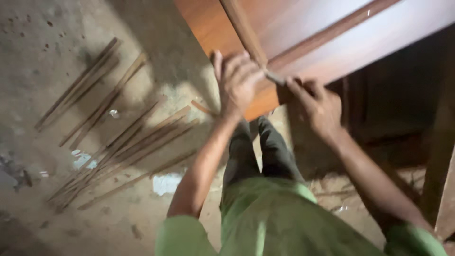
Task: The person aligns and taps a wooden trim piece onto a large wooden panel using a chisel and hammer, then attaches a carved wooden ornament to the panel. The person moves the panel to a workbench and continues securing the trim.
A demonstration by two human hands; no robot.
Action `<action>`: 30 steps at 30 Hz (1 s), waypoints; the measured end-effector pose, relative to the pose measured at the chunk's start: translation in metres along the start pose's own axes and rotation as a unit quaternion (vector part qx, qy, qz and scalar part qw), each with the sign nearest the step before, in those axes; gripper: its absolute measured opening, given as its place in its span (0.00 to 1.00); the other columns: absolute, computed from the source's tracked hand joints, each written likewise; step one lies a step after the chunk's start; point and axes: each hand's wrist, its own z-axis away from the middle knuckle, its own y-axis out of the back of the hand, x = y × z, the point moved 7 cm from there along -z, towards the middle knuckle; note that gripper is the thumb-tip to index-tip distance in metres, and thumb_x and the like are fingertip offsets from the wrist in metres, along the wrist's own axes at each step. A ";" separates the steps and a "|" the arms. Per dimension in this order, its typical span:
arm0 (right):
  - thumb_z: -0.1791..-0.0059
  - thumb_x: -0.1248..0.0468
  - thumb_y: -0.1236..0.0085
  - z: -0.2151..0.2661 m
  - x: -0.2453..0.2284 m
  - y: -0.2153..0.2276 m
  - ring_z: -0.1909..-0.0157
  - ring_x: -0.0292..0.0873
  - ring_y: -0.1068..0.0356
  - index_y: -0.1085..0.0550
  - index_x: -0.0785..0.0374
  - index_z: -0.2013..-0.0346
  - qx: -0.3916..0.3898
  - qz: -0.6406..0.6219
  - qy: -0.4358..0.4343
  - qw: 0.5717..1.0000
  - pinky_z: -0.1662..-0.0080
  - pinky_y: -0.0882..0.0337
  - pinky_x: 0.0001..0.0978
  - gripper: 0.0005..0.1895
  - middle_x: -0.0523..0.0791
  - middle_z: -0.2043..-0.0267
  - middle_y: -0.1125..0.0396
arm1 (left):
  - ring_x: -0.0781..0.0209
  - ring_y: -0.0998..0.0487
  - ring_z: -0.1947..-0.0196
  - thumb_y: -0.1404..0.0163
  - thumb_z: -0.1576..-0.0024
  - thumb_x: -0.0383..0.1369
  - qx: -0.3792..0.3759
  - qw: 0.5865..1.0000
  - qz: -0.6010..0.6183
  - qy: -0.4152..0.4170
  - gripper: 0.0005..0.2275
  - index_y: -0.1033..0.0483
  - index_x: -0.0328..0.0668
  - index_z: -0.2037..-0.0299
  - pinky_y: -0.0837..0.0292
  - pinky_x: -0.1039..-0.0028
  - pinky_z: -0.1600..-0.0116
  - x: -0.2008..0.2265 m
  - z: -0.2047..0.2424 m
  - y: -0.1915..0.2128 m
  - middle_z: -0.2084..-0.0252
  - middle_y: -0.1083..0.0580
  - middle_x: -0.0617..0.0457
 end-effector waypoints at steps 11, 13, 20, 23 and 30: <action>0.49 0.72 0.42 -0.010 0.002 -0.007 0.64 0.46 0.26 0.23 0.52 0.37 0.020 0.033 0.021 0.999 0.66 0.26 0.39 0.26 0.46 0.54 0.30 | 0.47 0.46 0.26 0.47 0.36 0.33 0.138 0.922 0.207 0.296 0.29 0.48 0.40 0.27 0.49 0.56 0.23 -0.034 0.029 0.017 0.27 0.46 0.44; 0.49 0.72 0.44 -0.008 -0.004 -0.005 0.63 0.46 0.26 0.23 0.52 0.36 0.019 0.039 0.023 0.999 0.66 0.26 0.39 0.26 0.46 0.53 0.30 | 0.47 0.39 0.31 0.52 0.34 0.32 0.114 0.901 0.213 0.360 0.30 0.52 0.38 0.24 0.44 0.58 0.25 -0.037 0.044 0.004 0.27 0.43 0.41; 0.51 0.74 0.45 -0.014 -0.007 0.002 0.64 0.48 0.27 0.24 0.53 0.36 0.006 0.024 0.029 0.999 0.64 0.25 0.41 0.28 0.46 0.55 0.31 | 0.46 0.42 0.23 0.62 0.27 0.34 0.129 0.876 0.248 0.394 0.24 0.53 0.37 0.23 0.47 0.63 0.23 -0.054 0.047 -0.008 0.22 0.44 0.37; 0.51 0.74 0.45 -0.010 -0.004 0.002 0.65 0.48 0.28 0.24 0.53 0.36 0.006 0.018 0.032 0.999 0.64 0.26 0.40 0.28 0.46 0.55 0.31 | 0.48 0.31 0.32 0.61 0.29 0.35 0.139 0.858 0.283 0.406 0.25 0.52 0.38 0.23 0.39 0.64 0.26 -0.050 0.044 -0.009 0.28 0.36 0.39; 0.48 0.73 0.42 -0.009 -0.005 0.000 0.61 0.48 0.26 0.26 0.53 0.35 0.027 0.017 0.037 0.999 0.61 0.25 0.40 0.26 0.46 0.51 0.32 | 0.47 0.40 0.23 0.61 0.27 0.33 0.154 0.874 0.263 0.379 0.24 0.51 0.35 0.23 0.45 0.63 0.22 -0.051 0.045 -0.008 0.23 0.42 0.39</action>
